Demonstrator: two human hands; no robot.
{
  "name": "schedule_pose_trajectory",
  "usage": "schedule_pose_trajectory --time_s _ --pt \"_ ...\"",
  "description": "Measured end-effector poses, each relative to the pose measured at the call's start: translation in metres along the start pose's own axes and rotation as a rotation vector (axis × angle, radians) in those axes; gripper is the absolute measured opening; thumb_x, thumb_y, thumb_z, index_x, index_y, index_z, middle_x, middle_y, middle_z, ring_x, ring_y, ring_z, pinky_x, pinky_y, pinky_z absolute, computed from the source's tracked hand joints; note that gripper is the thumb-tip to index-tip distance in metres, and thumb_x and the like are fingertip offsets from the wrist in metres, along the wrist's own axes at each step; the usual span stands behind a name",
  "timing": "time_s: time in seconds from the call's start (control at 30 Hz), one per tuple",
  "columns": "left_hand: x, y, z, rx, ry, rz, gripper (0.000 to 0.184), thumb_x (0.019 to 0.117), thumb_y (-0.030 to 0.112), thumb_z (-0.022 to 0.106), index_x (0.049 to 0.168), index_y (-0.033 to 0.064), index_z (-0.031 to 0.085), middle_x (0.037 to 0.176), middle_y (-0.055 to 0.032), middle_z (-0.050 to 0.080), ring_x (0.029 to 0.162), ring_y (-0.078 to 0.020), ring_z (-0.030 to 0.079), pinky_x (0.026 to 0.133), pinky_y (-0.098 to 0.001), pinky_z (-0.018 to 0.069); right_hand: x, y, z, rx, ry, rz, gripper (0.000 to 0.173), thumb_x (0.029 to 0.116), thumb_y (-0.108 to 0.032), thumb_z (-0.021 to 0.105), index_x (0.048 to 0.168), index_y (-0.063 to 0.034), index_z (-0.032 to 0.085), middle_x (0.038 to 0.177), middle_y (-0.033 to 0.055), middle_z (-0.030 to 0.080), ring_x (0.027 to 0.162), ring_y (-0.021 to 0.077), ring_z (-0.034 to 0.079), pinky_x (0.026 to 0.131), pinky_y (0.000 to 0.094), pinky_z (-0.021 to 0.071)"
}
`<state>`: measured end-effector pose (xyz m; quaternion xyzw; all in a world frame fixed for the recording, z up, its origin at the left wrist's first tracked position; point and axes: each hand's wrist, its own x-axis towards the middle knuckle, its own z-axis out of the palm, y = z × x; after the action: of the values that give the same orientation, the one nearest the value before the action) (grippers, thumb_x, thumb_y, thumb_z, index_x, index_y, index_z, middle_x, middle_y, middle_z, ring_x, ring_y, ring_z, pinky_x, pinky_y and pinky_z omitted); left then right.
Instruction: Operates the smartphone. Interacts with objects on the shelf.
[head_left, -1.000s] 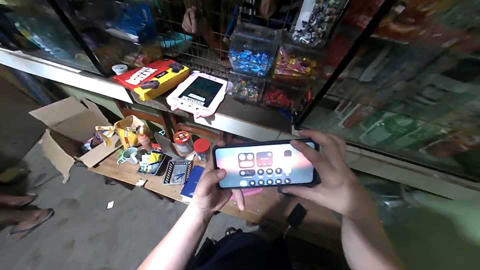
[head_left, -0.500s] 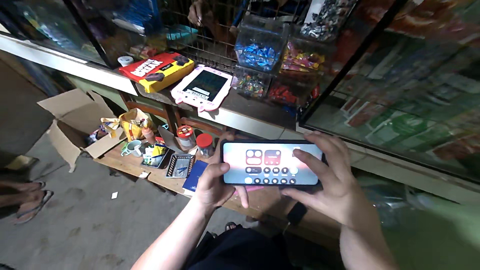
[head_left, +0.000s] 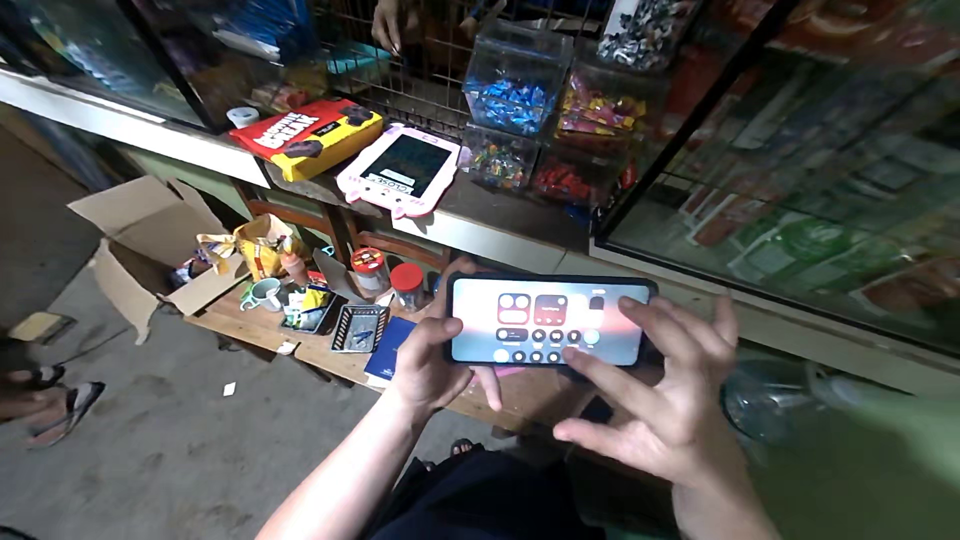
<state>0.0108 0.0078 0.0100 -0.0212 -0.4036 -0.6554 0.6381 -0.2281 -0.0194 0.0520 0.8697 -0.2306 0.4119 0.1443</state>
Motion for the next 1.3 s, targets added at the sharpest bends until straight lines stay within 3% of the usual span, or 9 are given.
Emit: schedule_pose_trajectory --time_s 0.07,0.1,0.17,0.23,0.3,0.57,0.83,1.1,1.3 --pt "0.000 0.000 0.000 0.014 -0.004 -0.007 0.039 0.0987 0.031 0.057 0.137 0.0297 0.057 0.119 -0.0065 0.072 0.081 -0.0182 0.075 0.056 -0.0310 0.0618 -0.002 -0.009 0.003 -0.001 0.023 -0.009 0.055 0.0938 -0.074 0.049 0.126 -0.0317 0.064 0.120 0.0004 0.049 0.123 0.0129 0.044 0.118 0.0462 0.0136" --pt "0.001 0.000 0.000 0.013 -0.004 -0.010 0.039 0.0985 0.031 0.057 0.138 0.0312 0.057 0.119 -0.0062 0.072 0.080 -0.0179 0.075 0.056 -0.0308 0.0617 -0.003 -0.014 0.005 0.004 0.032 -0.011 0.054 0.0955 -0.071 0.050 0.122 -0.0269 0.066 0.109 0.0019 0.050 0.109 0.0154 0.048 0.110 0.0399 0.0224" --pt "0.002 0.000 0.000 0.010 0.003 -0.007 0.039 0.0981 0.030 0.058 0.137 0.0304 0.057 0.117 -0.0071 0.072 0.078 -0.0185 0.075 0.056 -0.0314 0.0617 -0.004 -0.024 0.006 0.007 0.043 -0.030 0.043 0.1011 -0.054 0.053 0.112 -0.0169 0.071 0.080 0.0030 0.052 0.077 0.0188 0.051 0.082 0.0322 0.0391" --pt "0.002 0.000 -0.001 0.013 0.012 -0.007 0.040 0.0975 0.030 0.058 0.137 0.0288 0.056 0.116 -0.0079 0.072 0.078 -0.0192 0.075 0.055 -0.0316 0.0616 -0.006 -0.032 0.007 0.023 0.016 -0.026 0.033 0.1023 -0.032 0.052 0.112 -0.0106 0.075 0.062 0.0018 0.050 0.058 0.0172 0.048 0.060 0.0274 0.0403" --pt "0.002 0.001 -0.001 0.011 0.019 -0.014 0.041 0.0969 0.030 0.059 0.137 0.0290 0.056 0.116 -0.0079 0.072 0.078 -0.0193 0.075 0.055 -0.0316 0.0616 -0.009 -0.039 0.006 0.015 -0.029 0.022 0.033 0.0996 -0.020 0.048 0.116 -0.0072 0.075 0.053 0.0016 0.048 0.047 0.0160 0.044 0.048 0.0265 0.0364" --pt "0.002 -0.001 -0.002 -0.016 -0.002 -0.016 0.040 0.0970 0.028 0.058 0.137 0.0303 0.057 0.119 -0.0068 0.071 0.082 -0.0195 0.075 0.056 -0.0320 0.0620 -0.009 -0.049 0.007 -0.038 -0.159 0.248 0.043 0.0922 -0.015 0.047 0.126 0.0038 0.065 0.048 0.0007 0.045 0.036 0.0152 0.041 0.036 0.0287 0.0338" --pt "0.004 -0.001 -0.004 -0.017 -0.010 -0.008 0.039 0.0968 0.026 0.059 0.136 0.0277 0.057 0.119 -0.0077 0.070 0.083 -0.0192 0.075 0.057 -0.0316 0.0618 -0.006 -0.048 0.014 0.006 -0.168 0.329 0.052 0.0883 -0.013 0.052 0.135 0.0101 0.057 0.050 -0.0003 0.045 0.037 0.0139 0.042 0.036 0.0286 0.0357" --pt "0.003 -0.001 -0.005 0.018 0.007 0.000 0.039 0.0969 0.026 0.057 0.135 0.0312 0.057 0.121 -0.0043 0.070 0.083 -0.0169 0.075 0.055 -0.0303 0.0616 -0.006 -0.047 0.018 0.056 -0.165 0.340 0.053 0.0885 -0.014 0.053 0.136 0.0099 0.056 0.050 -0.0011 0.045 0.038 0.0121 0.040 0.037 0.0271 0.0354" --pt "0.003 -0.002 -0.005 -0.001 0.014 -0.004 0.035 0.0976 0.027 0.058 0.133 0.0267 0.060 0.117 -0.0062 0.072 0.081 -0.0177 0.075 0.056 -0.0312 0.0619 -0.013 -0.049 0.018 0.167 -0.082 0.232 0.041 0.0959 -0.016 0.048 0.130 0.0027 0.061 0.053 0.0003 0.042 0.042 0.0118 0.038 0.041 0.0232 0.0337"
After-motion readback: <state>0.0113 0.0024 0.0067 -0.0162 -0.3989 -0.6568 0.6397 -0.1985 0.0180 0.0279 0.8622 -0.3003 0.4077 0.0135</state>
